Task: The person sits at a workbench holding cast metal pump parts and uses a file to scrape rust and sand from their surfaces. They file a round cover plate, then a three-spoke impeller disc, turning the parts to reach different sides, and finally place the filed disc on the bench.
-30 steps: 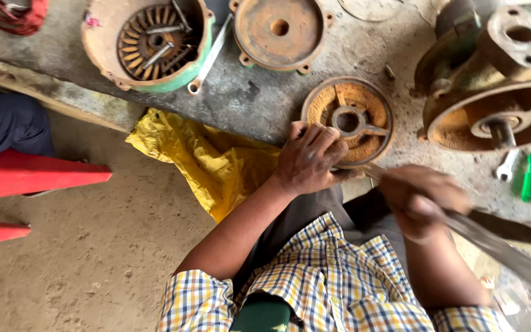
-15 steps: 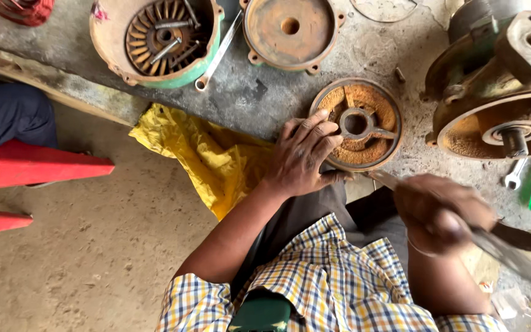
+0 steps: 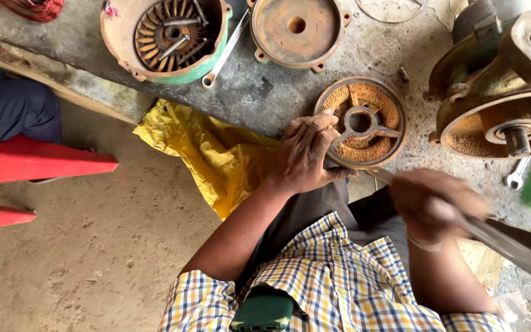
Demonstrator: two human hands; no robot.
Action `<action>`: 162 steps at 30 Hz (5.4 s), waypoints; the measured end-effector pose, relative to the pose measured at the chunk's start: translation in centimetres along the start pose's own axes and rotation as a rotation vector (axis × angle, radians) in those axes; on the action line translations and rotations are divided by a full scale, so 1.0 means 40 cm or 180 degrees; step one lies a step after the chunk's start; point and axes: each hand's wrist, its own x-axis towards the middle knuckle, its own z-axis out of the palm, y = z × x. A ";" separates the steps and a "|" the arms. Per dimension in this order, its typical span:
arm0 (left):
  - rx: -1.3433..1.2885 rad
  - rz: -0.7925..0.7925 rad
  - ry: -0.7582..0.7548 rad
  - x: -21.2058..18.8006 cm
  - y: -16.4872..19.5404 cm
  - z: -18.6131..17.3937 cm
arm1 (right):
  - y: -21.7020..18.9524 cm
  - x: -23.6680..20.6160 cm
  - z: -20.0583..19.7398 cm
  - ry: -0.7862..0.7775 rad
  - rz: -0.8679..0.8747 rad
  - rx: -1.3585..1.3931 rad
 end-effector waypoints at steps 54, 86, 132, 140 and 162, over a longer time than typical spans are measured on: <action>-0.1075 -0.1908 0.1472 0.035 -0.118 -0.073 | -0.070 -0.516 -0.361 0.1207 0.1722 -0.0958; 0.0131 -0.3258 0.1106 -0.257 0.036 -0.453 | -0.021 -0.547 -0.493 -0.1832 0.3982 -0.4054; -0.1816 -0.3073 0.2766 -0.066 -0.003 -0.025 | -0.084 -0.537 -0.406 -0.0900 0.3838 -0.4348; -0.0204 -0.2398 0.3544 0.048 -0.092 0.041 | -0.076 -0.570 -0.419 -0.1203 0.3071 -0.3922; -0.3402 -0.0996 -0.3256 -0.221 0.173 -0.450 | -0.049 -0.517 -0.386 -0.1498 0.3541 -0.3606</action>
